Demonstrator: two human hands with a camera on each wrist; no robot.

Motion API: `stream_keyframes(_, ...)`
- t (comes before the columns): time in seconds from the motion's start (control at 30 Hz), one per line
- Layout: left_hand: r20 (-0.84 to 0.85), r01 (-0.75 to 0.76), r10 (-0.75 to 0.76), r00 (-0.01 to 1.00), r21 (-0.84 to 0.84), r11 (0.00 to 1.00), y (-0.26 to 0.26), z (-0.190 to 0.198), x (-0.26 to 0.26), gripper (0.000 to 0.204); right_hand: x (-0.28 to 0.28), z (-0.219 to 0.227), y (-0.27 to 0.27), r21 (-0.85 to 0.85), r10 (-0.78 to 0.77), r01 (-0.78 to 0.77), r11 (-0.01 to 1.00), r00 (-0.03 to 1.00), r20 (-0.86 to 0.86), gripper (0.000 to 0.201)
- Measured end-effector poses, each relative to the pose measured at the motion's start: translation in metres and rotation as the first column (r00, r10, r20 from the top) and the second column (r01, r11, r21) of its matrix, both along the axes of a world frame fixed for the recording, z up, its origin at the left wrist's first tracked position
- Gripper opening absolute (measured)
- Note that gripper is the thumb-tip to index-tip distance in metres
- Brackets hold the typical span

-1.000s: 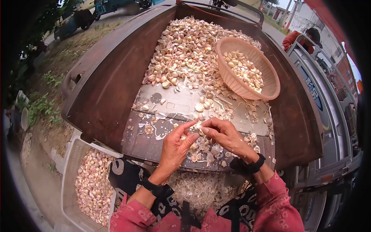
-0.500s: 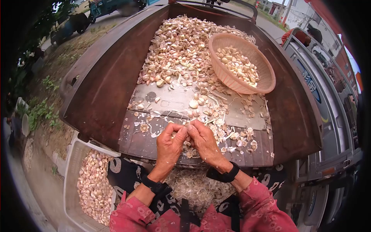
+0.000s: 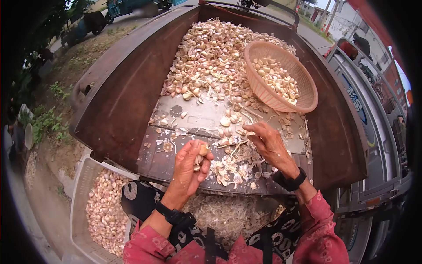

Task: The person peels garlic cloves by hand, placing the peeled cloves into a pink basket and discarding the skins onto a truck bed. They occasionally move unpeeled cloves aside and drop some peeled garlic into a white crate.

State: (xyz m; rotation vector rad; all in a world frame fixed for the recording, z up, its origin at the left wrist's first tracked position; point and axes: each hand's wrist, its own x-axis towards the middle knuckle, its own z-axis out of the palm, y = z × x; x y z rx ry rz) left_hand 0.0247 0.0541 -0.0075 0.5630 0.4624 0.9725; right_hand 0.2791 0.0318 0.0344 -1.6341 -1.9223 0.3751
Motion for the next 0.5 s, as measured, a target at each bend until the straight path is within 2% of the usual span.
stream_keyframes(0.03, 0.005, 0.008, -0.008, 1.000, 0.002, 1.000, 0.001, -0.001, 0.001, 0.023, 0.012, -0.008, 0.012, 0.002, -0.008, 0.008, 1.000, 1.000, 0.005, 0.034)
stream_keyframes(0.1, -0.057, 0.006, -0.011, 0.998, -0.094, 0.996, 0.004, -0.005, 0.002, 0.022, 0.026, -0.023, 0.030, 0.018, 0.097, -0.106, 0.994, 0.958, 0.272, 0.029)
stream_keyframes(0.23, -0.049, 0.016, -0.027, 0.998, -0.208, 0.978, 0.008, -0.008, 0.000, 0.023, 0.026, -0.030, 0.037, -0.090, 0.072, -0.048, 0.995, 0.956, 0.284, 0.020)
stream_keyframes(0.3, 0.012, 0.065, -0.064, 0.998, -0.228, 0.971, 0.010, -0.016, 0.002, 0.025, 0.026, -0.024, 0.033, 0.049, 0.006, -0.018, 0.999, 0.971, 0.240, 0.014)
stream_keyframes(0.33, 0.013, 0.067, -0.065, 0.998, -0.230, 0.971, 0.010, -0.017, 0.004, 0.025, 0.025, -0.019, 0.032, 0.047, 0.005, -0.017, 0.999, 0.971, 0.241, 0.014)
stream_keyframes(0.4, 0.039, 0.084, -0.077, 0.996, -0.232, 0.969, 0.010, -0.018, 0.007, 0.029, 0.018, -0.001, 0.030, -0.123, -0.097, 0.095, 0.988, 0.995, -0.013, 0.015)
stream_keyframes(0.47, 0.060, 0.097, -0.085, 0.995, -0.256, 0.962, 0.011, -0.014, 0.013, 0.030, -0.002, 0.018, 0.024, -0.122, -0.061, 0.054, 0.991, 0.997, -0.048, 0.018)
stream_keyframes(0.5, 0.083, 0.110, -0.090, 0.992, -0.278, 0.954, 0.012, -0.012, 0.016, 0.031, -0.013, 0.028, 0.022, -0.192, 0.076, -0.106, 0.976, 0.985, -0.153, 0.019)
